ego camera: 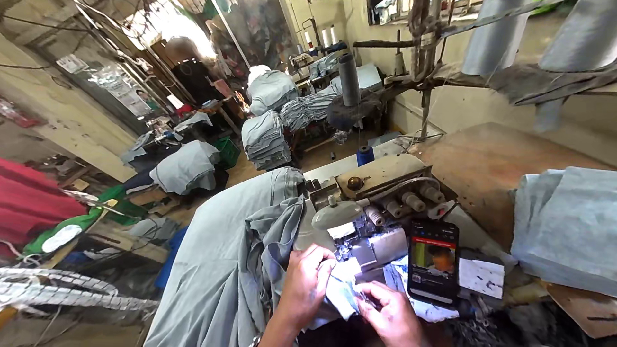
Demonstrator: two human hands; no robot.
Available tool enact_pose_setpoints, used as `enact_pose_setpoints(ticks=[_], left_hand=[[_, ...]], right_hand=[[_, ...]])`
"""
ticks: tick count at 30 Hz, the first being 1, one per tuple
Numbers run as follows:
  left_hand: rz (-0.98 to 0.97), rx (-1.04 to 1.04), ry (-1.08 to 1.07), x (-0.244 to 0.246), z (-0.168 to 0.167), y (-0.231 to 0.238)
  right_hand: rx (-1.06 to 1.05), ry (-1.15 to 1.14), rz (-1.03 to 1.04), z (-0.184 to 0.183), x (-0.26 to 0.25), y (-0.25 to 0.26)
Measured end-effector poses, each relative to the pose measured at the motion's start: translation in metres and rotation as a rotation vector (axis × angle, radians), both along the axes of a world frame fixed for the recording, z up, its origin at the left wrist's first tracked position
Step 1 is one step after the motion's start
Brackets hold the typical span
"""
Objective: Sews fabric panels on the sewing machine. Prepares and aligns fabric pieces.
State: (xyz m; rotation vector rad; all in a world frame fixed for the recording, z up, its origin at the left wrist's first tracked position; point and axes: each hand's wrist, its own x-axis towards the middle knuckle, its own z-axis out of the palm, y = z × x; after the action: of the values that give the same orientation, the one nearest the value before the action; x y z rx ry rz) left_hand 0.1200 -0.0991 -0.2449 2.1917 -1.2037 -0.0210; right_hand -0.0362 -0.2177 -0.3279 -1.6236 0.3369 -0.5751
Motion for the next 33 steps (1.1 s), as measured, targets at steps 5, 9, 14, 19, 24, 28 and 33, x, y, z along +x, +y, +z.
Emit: enact_pose_setpoints(ticks=[5, 9, 14, 19, 24, 28, 33], left_hand=[[-0.017, -0.062, 0.037, 0.000, 0.004, 0.000], [0.108, 0.028, -0.107, 0.003, -0.009, -0.002], [0.292, 0.045, -0.172, -0.003, -0.010, -0.008], [0.359, 0.108, -0.122, 0.002, -0.003, -0.027], [0.308, 0.110, -0.082, 0.020, -0.002, -0.035], [0.134, -0.032, -0.330, 0.009, -0.001, -0.015], [0.016, 0.021, -0.163, -0.005, -0.008, 0.010]], right_hand=[[-0.075, -0.053, 0.055, 0.001, 0.000, -0.007], [0.009, -0.007, 0.082, -0.002, 0.001, -0.011], [0.146, 0.062, 0.145, 0.014, -0.011, -0.020], [0.256, 0.039, 0.078, 0.022, -0.004, -0.027], [0.319, 0.020, 0.016, 0.027, 0.005, -0.019], [0.308, 0.049, 0.018, 0.029, 0.001, -0.006], [0.246, 0.056, -0.003, 0.023, -0.001, -0.001]])
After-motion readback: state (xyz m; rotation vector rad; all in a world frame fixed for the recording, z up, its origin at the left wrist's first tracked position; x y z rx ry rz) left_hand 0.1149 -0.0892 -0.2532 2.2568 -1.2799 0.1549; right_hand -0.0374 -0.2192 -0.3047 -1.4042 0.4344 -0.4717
